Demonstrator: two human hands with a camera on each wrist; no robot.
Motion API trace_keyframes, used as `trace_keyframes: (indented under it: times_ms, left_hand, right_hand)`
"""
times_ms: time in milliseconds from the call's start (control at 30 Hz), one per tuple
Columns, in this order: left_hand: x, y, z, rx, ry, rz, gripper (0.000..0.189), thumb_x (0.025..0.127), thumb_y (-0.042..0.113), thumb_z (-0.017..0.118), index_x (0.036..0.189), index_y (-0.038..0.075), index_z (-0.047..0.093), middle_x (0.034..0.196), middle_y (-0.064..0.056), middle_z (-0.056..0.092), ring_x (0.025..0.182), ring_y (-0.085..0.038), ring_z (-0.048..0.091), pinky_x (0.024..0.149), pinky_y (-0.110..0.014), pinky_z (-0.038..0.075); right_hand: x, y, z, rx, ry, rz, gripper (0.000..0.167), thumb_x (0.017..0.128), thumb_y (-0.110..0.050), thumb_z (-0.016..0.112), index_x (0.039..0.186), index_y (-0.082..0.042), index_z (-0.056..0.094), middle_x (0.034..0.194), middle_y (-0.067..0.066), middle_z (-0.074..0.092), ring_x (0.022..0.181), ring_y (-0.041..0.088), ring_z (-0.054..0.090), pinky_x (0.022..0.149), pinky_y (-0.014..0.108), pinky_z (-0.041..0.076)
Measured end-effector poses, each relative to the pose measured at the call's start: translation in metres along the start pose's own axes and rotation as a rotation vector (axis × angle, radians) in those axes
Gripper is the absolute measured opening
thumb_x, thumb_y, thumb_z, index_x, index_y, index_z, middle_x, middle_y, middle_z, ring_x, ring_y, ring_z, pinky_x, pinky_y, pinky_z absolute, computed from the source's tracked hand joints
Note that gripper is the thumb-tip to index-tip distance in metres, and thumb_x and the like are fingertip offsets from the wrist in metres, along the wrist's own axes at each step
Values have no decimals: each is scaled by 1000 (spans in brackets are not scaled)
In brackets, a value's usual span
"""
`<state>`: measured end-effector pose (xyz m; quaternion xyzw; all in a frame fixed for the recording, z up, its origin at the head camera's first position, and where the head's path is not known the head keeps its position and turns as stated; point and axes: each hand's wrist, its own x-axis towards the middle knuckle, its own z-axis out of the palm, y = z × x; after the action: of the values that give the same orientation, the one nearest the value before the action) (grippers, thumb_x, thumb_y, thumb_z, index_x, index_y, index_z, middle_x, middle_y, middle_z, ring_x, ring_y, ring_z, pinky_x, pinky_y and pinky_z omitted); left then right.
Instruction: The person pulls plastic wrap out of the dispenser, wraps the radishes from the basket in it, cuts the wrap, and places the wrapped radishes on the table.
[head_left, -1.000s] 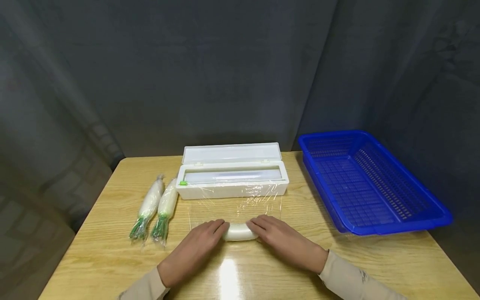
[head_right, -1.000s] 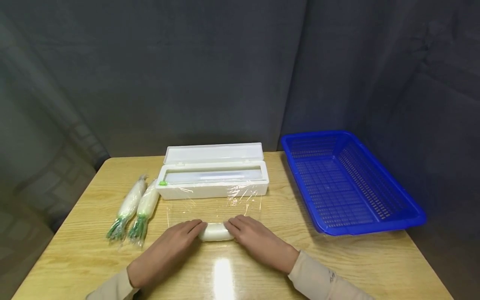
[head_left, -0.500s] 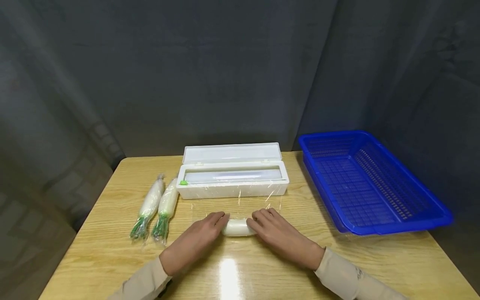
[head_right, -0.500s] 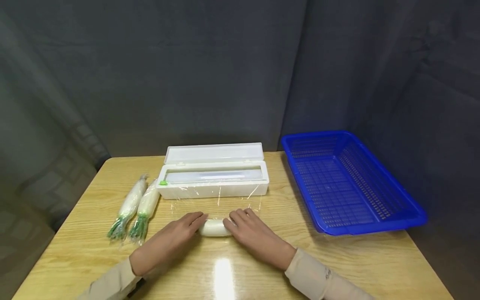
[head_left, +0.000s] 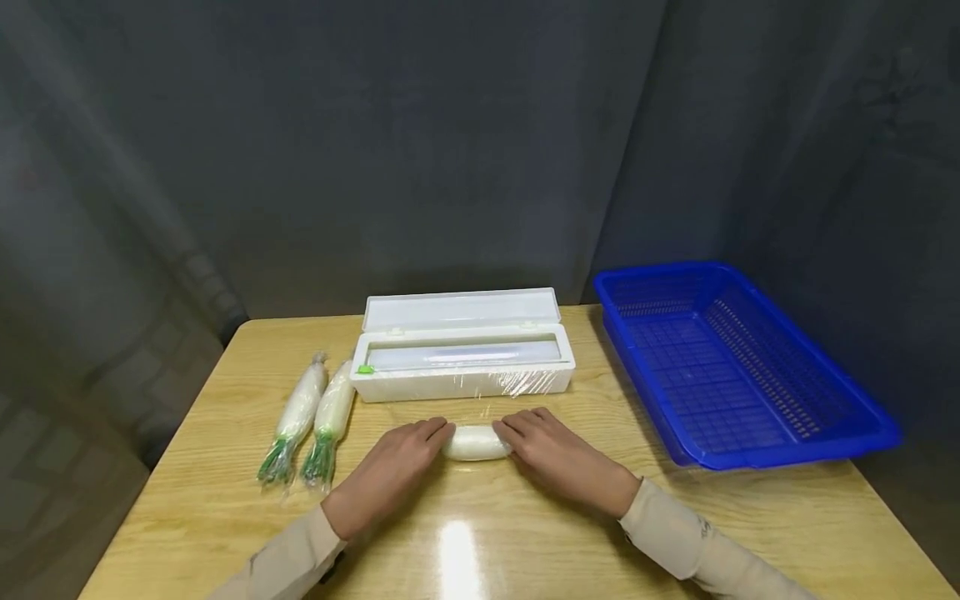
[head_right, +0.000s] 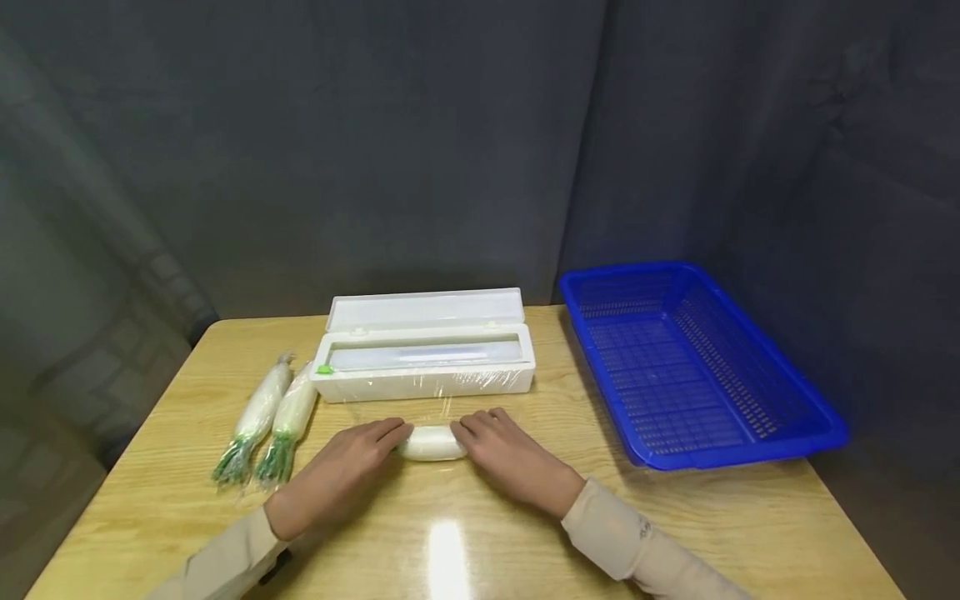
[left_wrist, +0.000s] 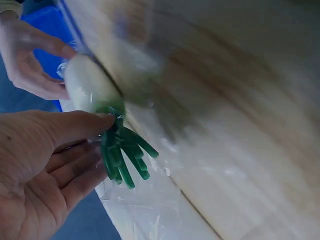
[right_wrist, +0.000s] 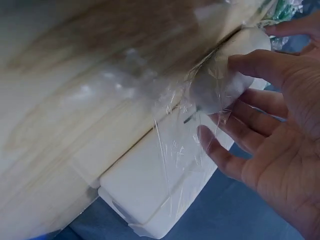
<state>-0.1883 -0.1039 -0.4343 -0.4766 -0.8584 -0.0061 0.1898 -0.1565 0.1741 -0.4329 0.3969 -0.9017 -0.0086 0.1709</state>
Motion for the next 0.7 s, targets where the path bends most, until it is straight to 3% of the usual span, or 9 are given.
trace_keyframes:
  times_ms: [133,267,367,467,700]
  left_hand:
    - [1,-4,5,-23,18,-16,47,80,-17,79,122,0,66,115,-12,71,93,-22,73,77,-31,63]
    - [2,-8,8,-91,11,-29,45,83,-16,77,124,-1,66,114,-11,71,93,-20,74,74,-30,62]
    - [2,-11,8,-176,-1,-44,45,86,-13,78,128,-2,66,118,-12,72,98,-22,74,78,-32,62]
    - [1,-13,8,-237,4,-57,47,86,-7,81,131,-2,66,121,-14,72,104,-25,74,83,-35,62]
    - [2,-15,9,-203,-10,-51,46,88,-13,76,132,-3,63,121,-14,71,106,-25,73,85,-33,62]
  right_hand:
    - [1,2,4,-1,57,11,41,94,-9,77,131,0,63,126,11,67,117,25,65,101,41,53]
    - [3,2,7,-35,88,19,33,90,3,73,120,-3,62,119,9,66,111,25,65,98,39,54]
    - [4,3,8,-38,75,30,33,86,11,72,115,-4,63,113,7,66,103,22,65,93,37,56]
    - [5,6,8,-25,58,31,30,88,8,75,112,-4,63,109,6,67,99,20,66,89,34,58]
    - [8,15,6,-14,28,-3,23,93,-5,78,111,-3,64,104,6,69,94,18,69,83,29,60]
